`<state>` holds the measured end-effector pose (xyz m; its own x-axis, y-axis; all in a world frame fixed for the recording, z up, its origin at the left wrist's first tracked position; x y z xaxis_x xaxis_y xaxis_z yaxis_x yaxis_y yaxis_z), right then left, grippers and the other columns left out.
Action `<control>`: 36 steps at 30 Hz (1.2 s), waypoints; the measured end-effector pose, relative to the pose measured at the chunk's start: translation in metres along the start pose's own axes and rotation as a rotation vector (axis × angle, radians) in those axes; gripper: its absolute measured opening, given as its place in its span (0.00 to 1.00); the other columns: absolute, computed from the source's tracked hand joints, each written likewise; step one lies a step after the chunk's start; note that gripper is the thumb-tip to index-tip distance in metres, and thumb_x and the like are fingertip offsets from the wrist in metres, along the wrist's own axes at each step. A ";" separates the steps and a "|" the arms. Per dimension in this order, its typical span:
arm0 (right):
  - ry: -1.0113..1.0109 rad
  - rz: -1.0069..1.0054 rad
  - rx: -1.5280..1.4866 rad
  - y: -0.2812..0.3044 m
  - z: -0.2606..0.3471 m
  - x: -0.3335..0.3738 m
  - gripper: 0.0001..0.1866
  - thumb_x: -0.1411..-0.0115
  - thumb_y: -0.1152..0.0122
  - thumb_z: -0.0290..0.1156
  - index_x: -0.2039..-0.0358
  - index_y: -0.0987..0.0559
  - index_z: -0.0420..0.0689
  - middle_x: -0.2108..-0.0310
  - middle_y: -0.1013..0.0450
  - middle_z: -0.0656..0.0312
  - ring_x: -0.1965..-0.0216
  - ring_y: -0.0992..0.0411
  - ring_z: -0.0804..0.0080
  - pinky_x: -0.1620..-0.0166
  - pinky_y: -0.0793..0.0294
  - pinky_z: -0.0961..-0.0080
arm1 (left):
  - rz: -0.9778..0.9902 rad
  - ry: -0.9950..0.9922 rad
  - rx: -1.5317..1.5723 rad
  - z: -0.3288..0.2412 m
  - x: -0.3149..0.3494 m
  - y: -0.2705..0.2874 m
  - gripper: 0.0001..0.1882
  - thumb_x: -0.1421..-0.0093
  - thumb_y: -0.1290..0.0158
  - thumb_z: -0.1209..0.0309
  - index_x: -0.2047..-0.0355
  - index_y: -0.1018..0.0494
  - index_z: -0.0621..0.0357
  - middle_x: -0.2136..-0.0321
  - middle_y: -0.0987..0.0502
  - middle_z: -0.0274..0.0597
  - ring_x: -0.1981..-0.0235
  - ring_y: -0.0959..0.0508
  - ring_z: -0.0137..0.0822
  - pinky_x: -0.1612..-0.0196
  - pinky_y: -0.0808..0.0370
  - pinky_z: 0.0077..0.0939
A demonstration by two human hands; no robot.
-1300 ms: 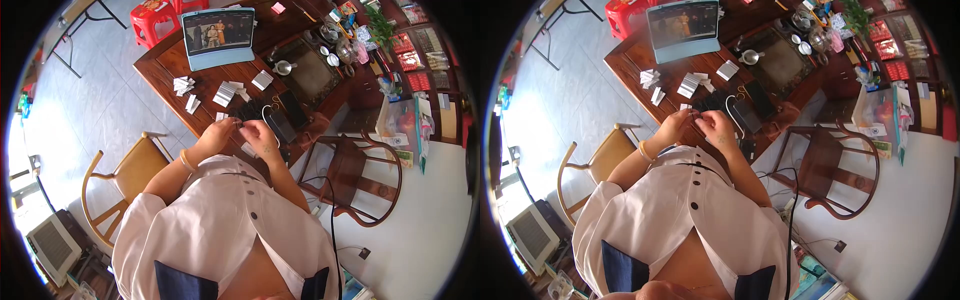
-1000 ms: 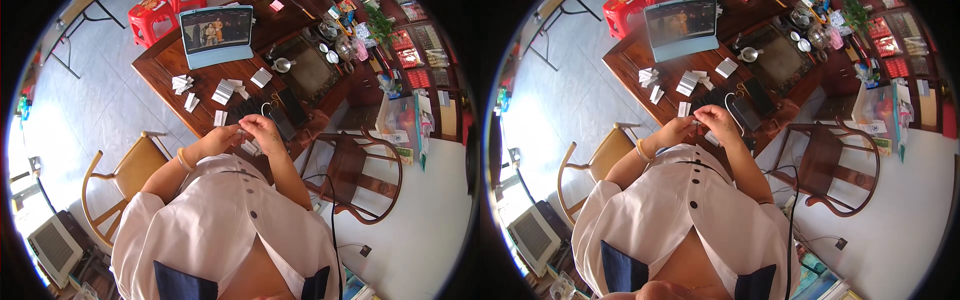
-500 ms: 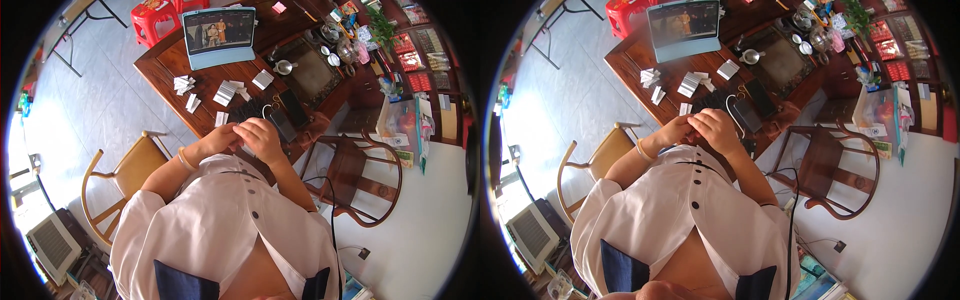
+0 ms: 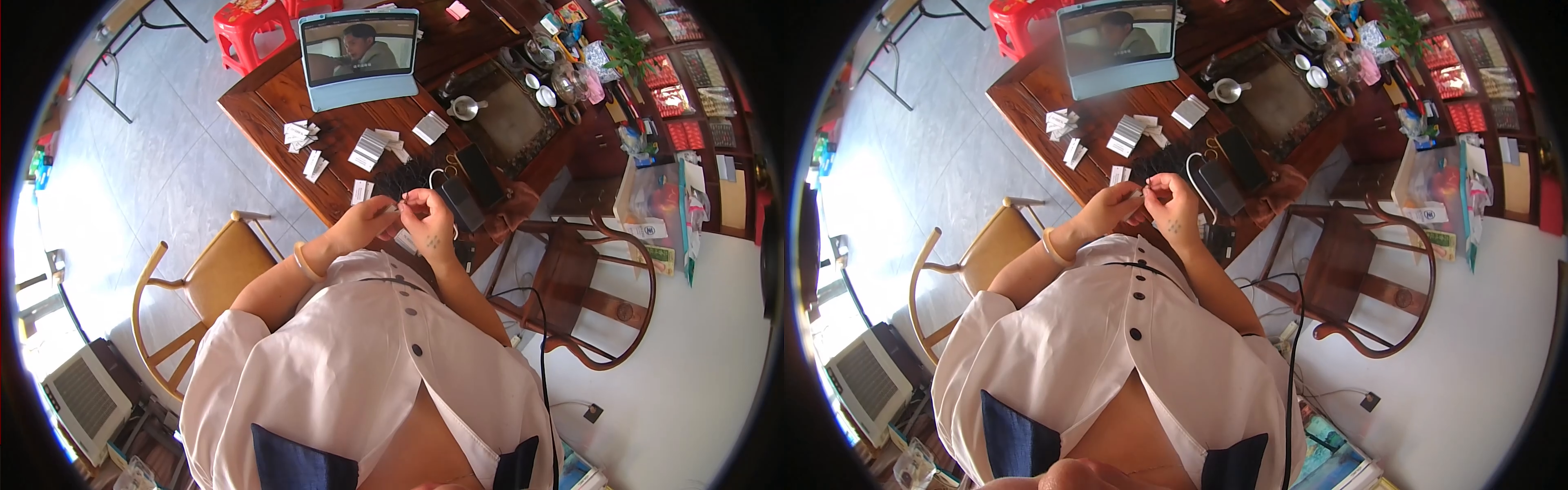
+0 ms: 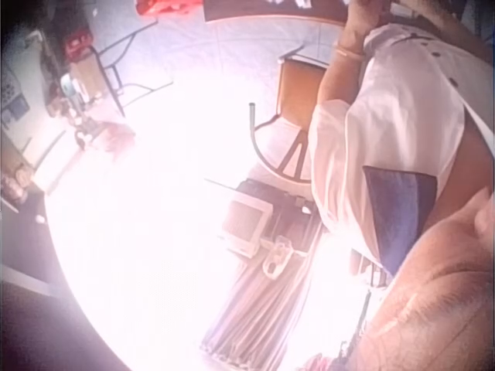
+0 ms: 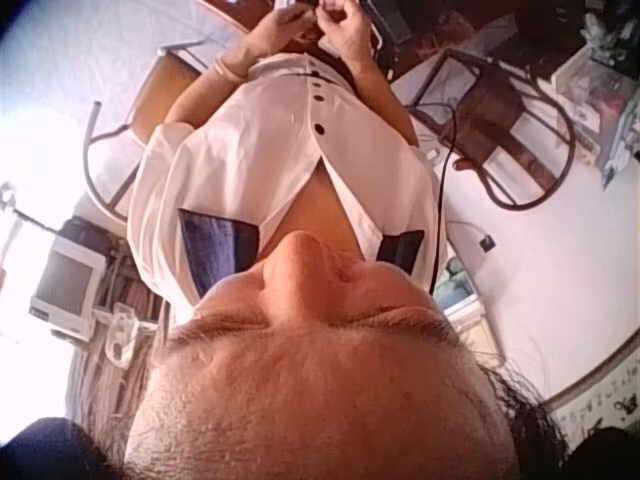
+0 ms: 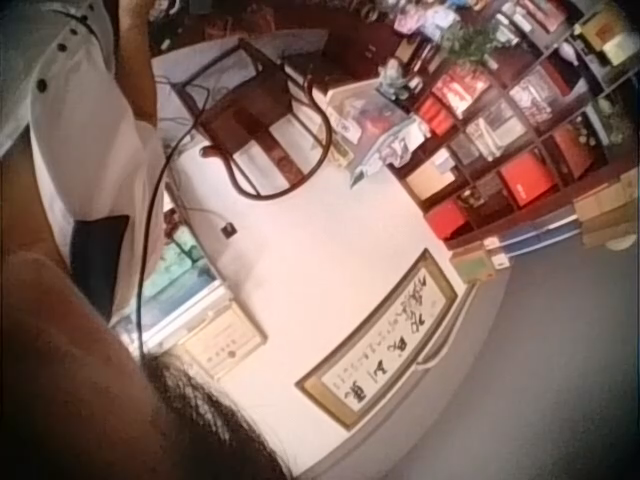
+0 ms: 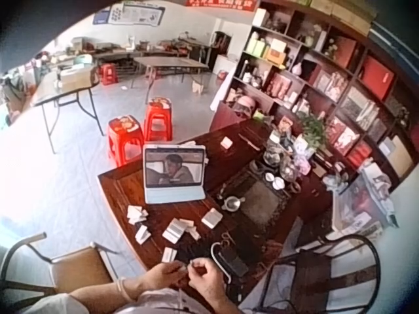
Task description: Attaching white labels to small black elastic bands at a table.
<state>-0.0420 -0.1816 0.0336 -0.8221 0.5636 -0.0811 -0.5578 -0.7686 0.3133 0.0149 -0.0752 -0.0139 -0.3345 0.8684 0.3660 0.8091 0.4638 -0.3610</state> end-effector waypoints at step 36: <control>-0.237 0.197 -0.742 -0.013 -0.008 0.014 0.16 0.54 0.52 0.09 0.66 0.32 0.41 0.73 0.33 0.63 0.78 0.35 0.82 0.74 0.30 0.84 | 0.163 0.048 -0.008 0.005 0.011 -0.012 0.11 0.37 0.51 0.67 0.65 0.26 0.65 0.72 0.22 0.39 0.77 0.28 0.25 0.73 0.29 0.20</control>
<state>-0.0470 -0.1665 0.0209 -0.9138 0.3817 0.1392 -0.4037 -0.8146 -0.4165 -0.0003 -0.0706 -0.0100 -0.1752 0.9227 0.3434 0.8548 0.3156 -0.4120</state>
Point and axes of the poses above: each hand's wrist, its own x-axis away from the middle knuckle, its own y-axis out of the back of the hand, z = x × y, the point moved 8 cm from there along -x, towards the middle knuckle
